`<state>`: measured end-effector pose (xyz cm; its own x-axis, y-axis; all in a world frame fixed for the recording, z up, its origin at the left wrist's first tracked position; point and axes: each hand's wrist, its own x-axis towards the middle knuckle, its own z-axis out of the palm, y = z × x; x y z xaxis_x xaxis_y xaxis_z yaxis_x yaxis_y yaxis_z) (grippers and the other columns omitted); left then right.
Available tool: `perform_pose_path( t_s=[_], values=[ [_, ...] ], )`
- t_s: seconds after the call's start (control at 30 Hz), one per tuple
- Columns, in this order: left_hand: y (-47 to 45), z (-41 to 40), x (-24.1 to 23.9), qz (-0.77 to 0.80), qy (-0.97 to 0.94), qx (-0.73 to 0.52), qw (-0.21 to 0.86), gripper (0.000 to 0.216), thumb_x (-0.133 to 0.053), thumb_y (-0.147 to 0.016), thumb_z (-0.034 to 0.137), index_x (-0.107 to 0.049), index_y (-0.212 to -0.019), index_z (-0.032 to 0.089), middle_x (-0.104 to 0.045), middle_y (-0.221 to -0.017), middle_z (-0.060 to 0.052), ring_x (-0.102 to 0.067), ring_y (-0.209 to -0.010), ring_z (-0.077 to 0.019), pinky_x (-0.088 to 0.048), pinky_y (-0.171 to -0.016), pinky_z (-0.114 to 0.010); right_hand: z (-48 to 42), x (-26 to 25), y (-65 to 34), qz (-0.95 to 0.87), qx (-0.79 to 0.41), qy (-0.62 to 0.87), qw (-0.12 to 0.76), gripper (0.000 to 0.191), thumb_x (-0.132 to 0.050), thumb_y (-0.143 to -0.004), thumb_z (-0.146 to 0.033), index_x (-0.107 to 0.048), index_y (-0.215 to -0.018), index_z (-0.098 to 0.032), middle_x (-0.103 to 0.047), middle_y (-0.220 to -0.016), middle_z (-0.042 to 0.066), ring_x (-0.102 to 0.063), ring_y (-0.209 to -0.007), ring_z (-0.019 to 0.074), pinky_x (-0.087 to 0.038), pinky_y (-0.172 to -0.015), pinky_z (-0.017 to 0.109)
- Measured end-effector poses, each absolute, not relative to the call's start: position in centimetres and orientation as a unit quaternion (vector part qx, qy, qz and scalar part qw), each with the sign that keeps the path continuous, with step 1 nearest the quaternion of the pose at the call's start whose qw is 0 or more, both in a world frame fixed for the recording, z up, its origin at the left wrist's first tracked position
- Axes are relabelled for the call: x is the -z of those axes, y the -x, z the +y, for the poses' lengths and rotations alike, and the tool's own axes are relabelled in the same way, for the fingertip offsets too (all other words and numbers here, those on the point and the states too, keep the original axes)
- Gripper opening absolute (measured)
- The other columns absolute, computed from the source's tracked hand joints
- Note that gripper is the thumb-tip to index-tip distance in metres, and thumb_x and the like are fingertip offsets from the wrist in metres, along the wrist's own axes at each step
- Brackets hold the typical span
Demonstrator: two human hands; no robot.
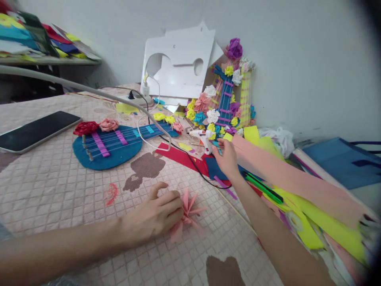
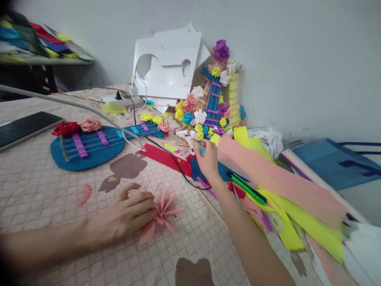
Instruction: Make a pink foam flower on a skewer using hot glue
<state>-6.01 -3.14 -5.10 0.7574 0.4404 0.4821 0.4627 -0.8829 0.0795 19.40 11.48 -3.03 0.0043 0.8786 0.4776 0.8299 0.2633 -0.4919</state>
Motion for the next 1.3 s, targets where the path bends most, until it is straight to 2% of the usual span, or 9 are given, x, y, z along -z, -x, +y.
perform_pose_path(
  t_s=[0.1, 0.33, 0.47, 0.63, 0.9, 1.17, 1.3],
  values=[
    [6.1, -3.1, 5.1, -0.239, 0.941, 0.239, 0.023, 0.036, -0.023, -0.101, 0.017, -0.054, -0.084, 0.018, -0.058, -0.087, 0.001, -0.048, -0.092, -0.0166, -0.019, -0.096, -0.043, 5.3, 1.9, -18.1, -0.744, -0.047, 0.533, 0.401, 0.032, -0.052, -0.085, -0.03, -0.051, -0.116, -0.02, -0.056, -0.11, 0.011, -0.054, -0.103, 0.0234, -0.047, -0.084, 0.039],
    [6.3, -3.0, 5.0, -0.237, 0.948, 0.211, 0.037, 0.028, -0.03, -0.099, 0.017, -0.055, -0.087, 0.018, -0.058, -0.089, -0.001, -0.049, -0.097, -0.0184, -0.021, -0.099, -0.045, -6.2, 3.3, -15.1, -0.781, -0.159, 0.499, 0.34, 0.039, -0.055, -0.084, -0.024, -0.046, -0.121, -0.022, -0.049, -0.119, 0.009, -0.045, -0.114, 0.0231, -0.041, -0.098, 0.042],
    [6.3, -3.1, 5.0, -0.236, 0.948, 0.212, 0.035, 0.031, -0.026, -0.1, 0.016, -0.057, -0.092, 0.017, -0.06, -0.09, -0.002, -0.05, -0.095, -0.0193, -0.02, -0.098, -0.048, -6.9, 4.2, -14.5, -0.78, -0.182, 0.499, 0.331, 0.047, -0.058, -0.081, -0.024, -0.042, -0.125, -0.021, -0.044, -0.122, 0.01, -0.041, -0.117, 0.0242, -0.039, -0.1, 0.044],
    [6.3, -3.0, 4.9, -0.238, 0.95, 0.204, 0.012, 0.026, -0.033, -0.098, 0.017, -0.057, -0.089, 0.017, -0.061, -0.092, -0.003, -0.05, -0.096, -0.0201, -0.02, -0.097, -0.048, -6.6, 4.5, -14.1, -0.776, -0.187, 0.51, 0.322, 0.049, -0.057, -0.078, -0.018, -0.043, -0.125, -0.022, -0.043, -0.121, 0.009, -0.04, -0.116, 0.024, -0.039, -0.099, 0.044],
    [6.2, -2.9, 4.3, -0.27, 0.91, 0.268, -0.164, 0.011, -0.048, -0.092, 0.02, -0.059, -0.095, 0.021, -0.06, -0.095, -0.003, -0.049, -0.096, -0.0191, -0.028, -0.088, -0.039, -6.6, 5.1, -14.3, -0.771, -0.199, 0.514, 0.318, 0.051, -0.056, -0.075, -0.011, -0.044, -0.123, -0.021, -0.044, -0.121, 0.009, -0.04, -0.116, 0.0238, -0.039, -0.1, 0.042],
    [6.0, -2.6, 4.8, -0.282, 0.906, 0.275, -0.156, 0.014, -0.047, -0.093, 0.021, -0.06, -0.088, 0.021, -0.06, -0.09, -0.002, -0.049, -0.091, -0.0173, -0.025, -0.09, -0.038, -6.7, 4.9, -14.2, -0.773, -0.194, 0.508, 0.327, 0.046, -0.056, -0.079, -0.018, -0.044, -0.124, -0.022, -0.043, -0.121, 0.009, -0.04, -0.116, 0.0237, -0.039, -0.099, 0.043],
    [6.0, -2.6, 4.8, -0.284, 0.904, 0.276, -0.159, 0.013, -0.049, -0.092, 0.021, -0.061, -0.087, 0.021, -0.059, -0.089, -0.001, -0.049, -0.09, -0.0168, -0.025, -0.089, -0.037, -6.7, 5.0, -14.2, -0.774, -0.186, 0.514, 0.319, 0.047, -0.055, -0.077, -0.014, -0.045, -0.122, -0.022, -0.043, -0.12, 0.009, -0.041, -0.115, 0.0242, -0.039, -0.098, 0.043]
  ],
)
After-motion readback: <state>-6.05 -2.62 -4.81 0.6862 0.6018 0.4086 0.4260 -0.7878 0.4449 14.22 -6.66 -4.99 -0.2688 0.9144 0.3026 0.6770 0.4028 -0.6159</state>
